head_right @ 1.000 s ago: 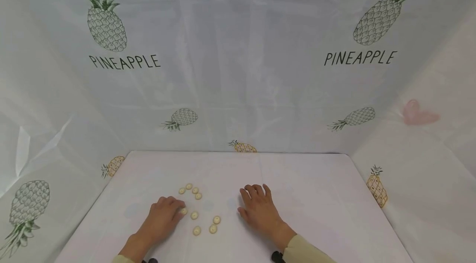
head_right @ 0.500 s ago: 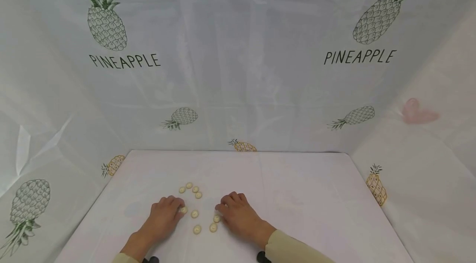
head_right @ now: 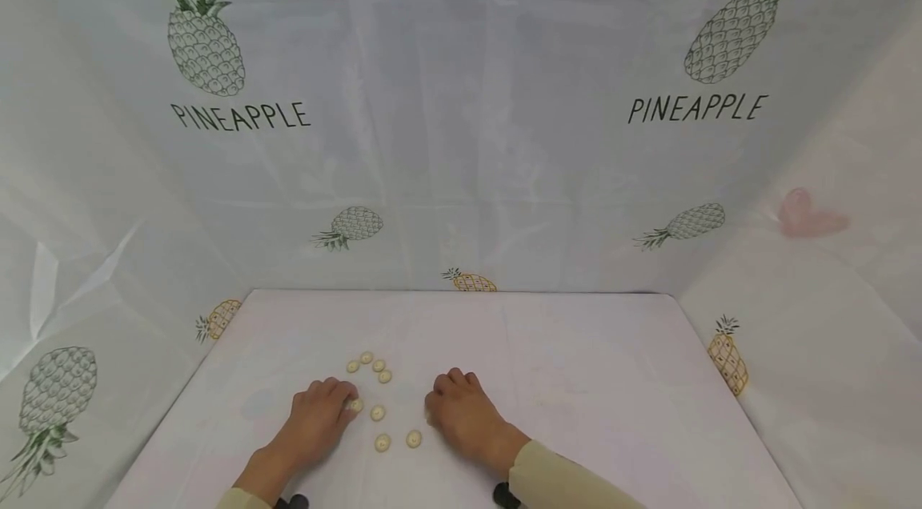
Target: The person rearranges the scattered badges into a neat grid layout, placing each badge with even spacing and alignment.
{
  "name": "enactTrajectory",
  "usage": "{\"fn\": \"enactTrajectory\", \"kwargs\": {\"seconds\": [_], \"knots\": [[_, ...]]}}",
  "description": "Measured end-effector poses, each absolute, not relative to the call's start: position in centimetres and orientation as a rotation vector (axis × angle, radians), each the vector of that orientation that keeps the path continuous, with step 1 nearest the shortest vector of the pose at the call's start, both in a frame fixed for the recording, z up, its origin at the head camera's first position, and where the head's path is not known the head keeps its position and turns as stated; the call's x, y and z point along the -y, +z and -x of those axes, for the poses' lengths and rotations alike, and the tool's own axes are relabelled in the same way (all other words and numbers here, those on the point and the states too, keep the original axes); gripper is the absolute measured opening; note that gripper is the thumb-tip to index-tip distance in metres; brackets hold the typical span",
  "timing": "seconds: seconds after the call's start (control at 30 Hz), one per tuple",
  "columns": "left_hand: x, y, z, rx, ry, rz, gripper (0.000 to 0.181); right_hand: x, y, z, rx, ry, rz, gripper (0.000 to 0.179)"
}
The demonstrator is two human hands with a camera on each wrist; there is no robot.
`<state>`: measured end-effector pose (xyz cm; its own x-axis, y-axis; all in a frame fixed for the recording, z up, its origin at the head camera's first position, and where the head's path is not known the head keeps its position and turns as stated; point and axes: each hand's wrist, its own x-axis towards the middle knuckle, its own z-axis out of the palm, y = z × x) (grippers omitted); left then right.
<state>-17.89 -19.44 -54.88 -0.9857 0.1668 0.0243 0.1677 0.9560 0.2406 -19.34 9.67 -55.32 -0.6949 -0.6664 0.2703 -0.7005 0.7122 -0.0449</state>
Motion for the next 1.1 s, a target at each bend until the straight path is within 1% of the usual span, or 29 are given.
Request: {"fn": "enactTrajectory", "kwargs": {"seconds": [0.13, 0.2, 0.27, 0.33, 0.47, 0.57, 0.63, 0.7, 0.93, 1.1], "knots": [[19.5, -54.9, 18.0, 3.107, -0.386, 0.253, 0.021, -10.3, -55.5, 19.5, 2.764, 0.149, -0.930, 0.024], [19.5, -55.0, 18.1, 3.112, -0.384, 0.241, 0.021, -10.7, -55.6, 19.6, 2.789, 0.160, -0.872, 0.029], [19.5, -55.1, 18.1, 3.113, -0.385, 0.239, 0.020, -11.1, -55.5, 19.5, 2.796, 0.193, -0.845, 0.028], [19.6, -55.2, 18.1, 3.113, -0.386, 0.240, 0.020, -11.4, -55.4, 19.3, 2.776, 0.263, -0.870, 0.021], [19.8, -55.3, 18.1, 3.118, -0.402, 0.227, 0.020, -11.9, -55.1, 19.0, 2.680, 0.375, -1.003, 0.007], [19.9, -55.3, 18.1, 3.121, -0.416, 0.213, 0.019, -11.9, -55.1, 19.1, 2.620, 0.391, -1.066, 0.009], [19.8, -55.3, 18.1, 3.123, -0.426, 0.210, 0.019, -11.9, -55.2, 19.1, 2.619, 0.385, -1.065, 0.006], [19.8, -55.3, 18.1, 3.123, -0.440, 0.212, 0.019, -11.9, -55.3, 19.2, 2.638, 0.366, -1.035, 0.005], [19.6, -55.4, 18.1, 3.113, -0.450, 0.214, 0.019, -12.8, -55.5, 19.4, 2.775, 0.304, -0.797, 0.017], [19.6, -55.4, 18.1, 3.101, -0.458, 0.218, 0.019, -13.9, -55.5, 19.3, 2.791, 0.315, -0.774, 0.020]]}}
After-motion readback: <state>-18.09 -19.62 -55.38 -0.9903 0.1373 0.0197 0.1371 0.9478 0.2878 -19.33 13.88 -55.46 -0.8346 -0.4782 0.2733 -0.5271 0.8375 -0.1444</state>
